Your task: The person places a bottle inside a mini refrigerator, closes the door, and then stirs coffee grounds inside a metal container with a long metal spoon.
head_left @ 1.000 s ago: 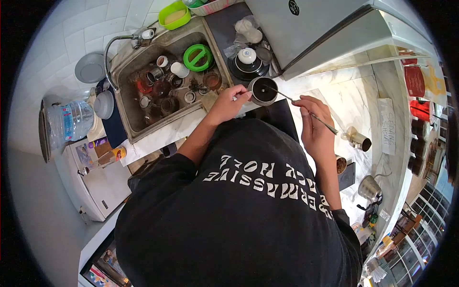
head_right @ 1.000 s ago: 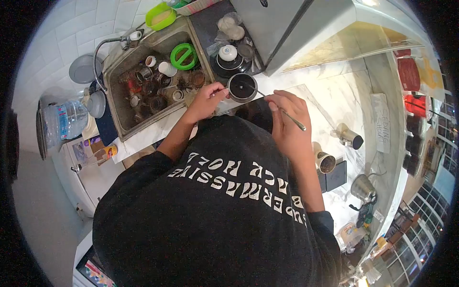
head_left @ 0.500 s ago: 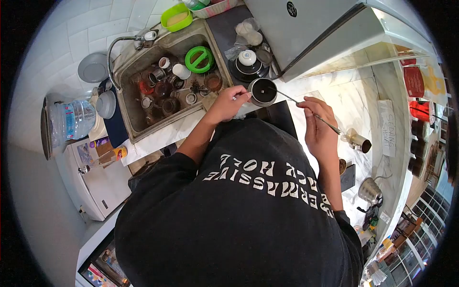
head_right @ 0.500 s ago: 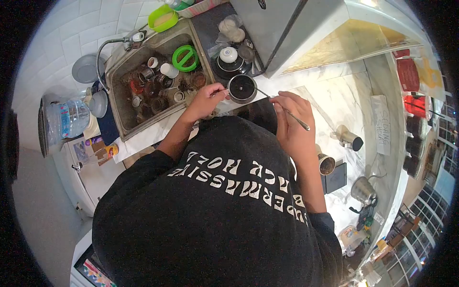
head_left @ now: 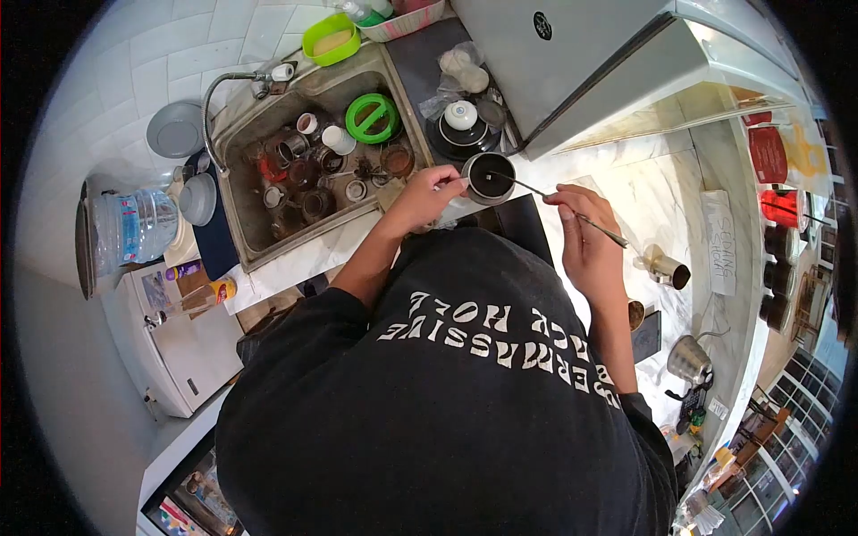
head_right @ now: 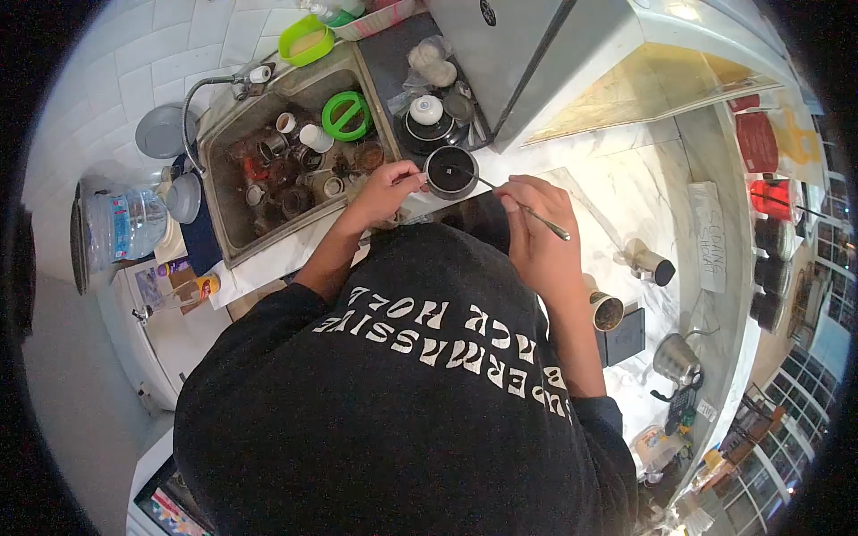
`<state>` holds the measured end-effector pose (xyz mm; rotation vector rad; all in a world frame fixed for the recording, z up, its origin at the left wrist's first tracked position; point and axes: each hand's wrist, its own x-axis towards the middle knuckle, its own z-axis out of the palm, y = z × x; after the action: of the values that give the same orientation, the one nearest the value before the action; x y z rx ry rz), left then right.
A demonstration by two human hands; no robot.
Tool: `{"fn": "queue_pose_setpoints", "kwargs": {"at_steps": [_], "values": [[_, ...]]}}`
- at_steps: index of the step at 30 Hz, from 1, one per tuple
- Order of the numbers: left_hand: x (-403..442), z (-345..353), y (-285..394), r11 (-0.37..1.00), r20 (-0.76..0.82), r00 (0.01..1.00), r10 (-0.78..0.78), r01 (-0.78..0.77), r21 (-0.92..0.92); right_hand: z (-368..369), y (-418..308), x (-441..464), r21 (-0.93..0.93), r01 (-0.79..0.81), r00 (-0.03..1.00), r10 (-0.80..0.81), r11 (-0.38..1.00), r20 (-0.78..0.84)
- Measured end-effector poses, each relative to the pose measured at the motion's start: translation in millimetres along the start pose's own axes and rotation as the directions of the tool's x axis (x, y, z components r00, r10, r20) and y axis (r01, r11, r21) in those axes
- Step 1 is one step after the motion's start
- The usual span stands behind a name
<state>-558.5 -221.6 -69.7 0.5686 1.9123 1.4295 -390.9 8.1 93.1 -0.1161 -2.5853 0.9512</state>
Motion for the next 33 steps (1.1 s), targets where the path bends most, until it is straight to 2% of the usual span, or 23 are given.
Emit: {"fn": "queue_pose_setpoints", "kwargs": {"at_steps": [6,10,15,22,26,31,33], "values": [[-1,-2,10,1.000,0.023,1.000,-0.006,0.006,-0.016,-4,-5,3,-0.065,-0.006,0.999,0.003,0.998,-0.037],[0,-3,13,0.998,0.054,0.998,-0.045,0.047,-0.038,0,-11,6,-0.015,0.068,0.998,-0.068,0.998,-0.010],[2,-5,8,0.999,0.068,0.997,-0.043,0.043,-0.011,0,-8,8,-0.080,0.023,0.998,-0.028,0.997,-0.059],[3,-4,9,0.999,0.076,0.996,-0.036,0.038,-0.027,8,-6,10,0.012,0.046,0.998,-0.045,0.999,-0.039],[3,-6,8,0.999,0.083,0.996,-0.041,0.040,0.007,-4,-8,16,-0.094,0.016,1.000,-0.018,0.995,-0.021],[6,-5,5,0.999,0.090,0.995,-0.035,0.033,0.026,-2,-10,12,-0.028,0.086,0.996,-0.086,0.996,-0.010],[6,-5,5,1.000,0.091,0.996,-0.022,0.022,0.003,4,-10,14,-0.019,0.063,0.998,-0.063,0.998,-0.008]]}}
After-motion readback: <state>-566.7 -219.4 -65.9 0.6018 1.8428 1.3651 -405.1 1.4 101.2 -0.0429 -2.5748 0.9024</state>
